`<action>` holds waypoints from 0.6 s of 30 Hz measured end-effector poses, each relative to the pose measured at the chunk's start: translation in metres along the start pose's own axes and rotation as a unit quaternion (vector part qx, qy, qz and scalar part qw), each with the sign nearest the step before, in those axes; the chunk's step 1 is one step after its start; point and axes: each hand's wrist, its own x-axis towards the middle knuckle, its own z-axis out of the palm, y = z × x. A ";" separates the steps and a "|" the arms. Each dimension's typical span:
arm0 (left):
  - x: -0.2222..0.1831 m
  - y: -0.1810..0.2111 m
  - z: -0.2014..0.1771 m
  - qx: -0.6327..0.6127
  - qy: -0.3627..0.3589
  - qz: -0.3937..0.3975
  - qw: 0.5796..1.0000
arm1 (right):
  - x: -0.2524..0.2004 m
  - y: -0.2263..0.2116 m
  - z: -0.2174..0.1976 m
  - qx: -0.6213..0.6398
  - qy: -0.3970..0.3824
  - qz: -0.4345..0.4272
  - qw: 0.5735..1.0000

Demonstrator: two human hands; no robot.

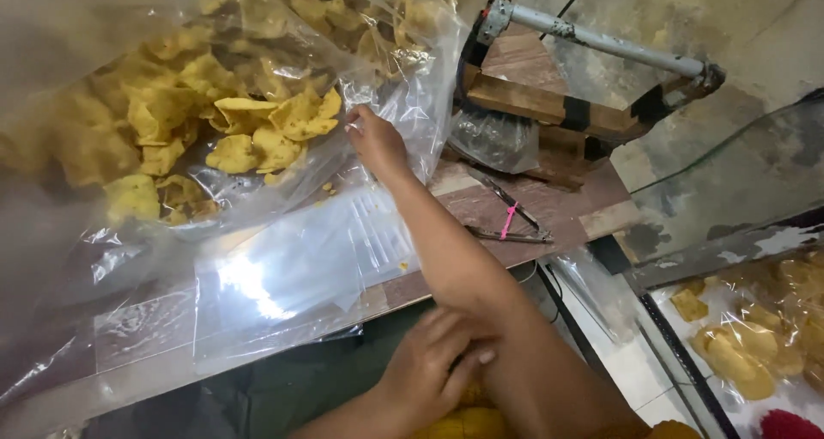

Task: Packaging yellow snack items into small plastic bags using hands and tongs.

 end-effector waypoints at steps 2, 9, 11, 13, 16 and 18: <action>0.001 -0.001 -0.003 0.134 0.039 0.039 0.989 | -0.001 -0.006 0.000 -0.067 -0.013 0.006 0.998; -0.009 0.025 -0.018 0.040 -0.021 0.025 0.999 | 0.013 -0.009 0.008 -0.139 -0.054 0.053 0.987; -0.010 0.032 -0.022 -0.009 -0.023 0.070 0.997 | 0.014 -0.009 0.010 -0.142 -0.050 0.050 0.987; -0.013 0.022 -0.022 0.024 0.000 0.046 0.999 | 0.015 -0.009 0.011 -0.147 -0.054 0.053 0.986; -0.009 0.012 -0.023 0.078 0.038 0.006 0.996 | 0.016 -0.006 0.014 -0.154 -0.048 0.050 0.986; -0.007 0.010 -0.025 0.099 0.055 -0.010 0.994 | 0.018 -0.006 0.016 -0.156 -0.038 0.043 0.986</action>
